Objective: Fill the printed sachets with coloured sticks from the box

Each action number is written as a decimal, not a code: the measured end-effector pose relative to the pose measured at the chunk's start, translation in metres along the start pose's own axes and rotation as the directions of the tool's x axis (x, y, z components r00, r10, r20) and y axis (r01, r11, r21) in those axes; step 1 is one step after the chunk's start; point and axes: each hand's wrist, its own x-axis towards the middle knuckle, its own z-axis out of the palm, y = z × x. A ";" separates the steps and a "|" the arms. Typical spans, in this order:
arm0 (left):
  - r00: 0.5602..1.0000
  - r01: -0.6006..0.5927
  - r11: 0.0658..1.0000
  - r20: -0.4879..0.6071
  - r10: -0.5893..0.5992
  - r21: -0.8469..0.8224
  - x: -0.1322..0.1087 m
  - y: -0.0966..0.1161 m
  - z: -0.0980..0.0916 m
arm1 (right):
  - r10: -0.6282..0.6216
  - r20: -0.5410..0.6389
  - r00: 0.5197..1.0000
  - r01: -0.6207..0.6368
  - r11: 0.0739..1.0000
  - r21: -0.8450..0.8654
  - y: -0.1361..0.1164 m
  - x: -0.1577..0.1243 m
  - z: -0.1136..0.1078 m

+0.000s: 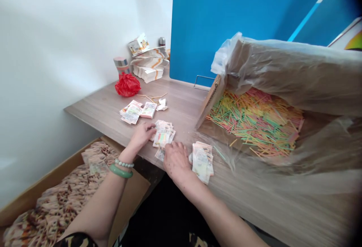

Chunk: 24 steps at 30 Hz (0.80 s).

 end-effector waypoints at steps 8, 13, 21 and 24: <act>0.994 -0.092 0.973 0.042 0.103 -0.214 0.003 -0.010 -0.003 | 0.069 -0.036 0.997 -0.060 0.974 0.218 -0.001 0.009 0.003; 0.995 -0.099 0.988 -0.036 0.095 -0.115 -0.002 -0.012 0.009 | 0.064 0.036 0.997 -0.068 0.990 0.125 0.002 0.000 0.008; 0.989 -0.148 0.989 -0.022 0.148 -0.012 0.001 -0.010 0.016 | 0.068 -0.074 0.995 -0.067 0.998 0.012 -0.001 0.019 0.014; 0.987 -0.155 0.988 -0.036 0.155 0.015 -0.003 -0.012 0.012 | 0.029 -0.102 0.994 -0.028 1.000 0.012 0.006 0.020 0.014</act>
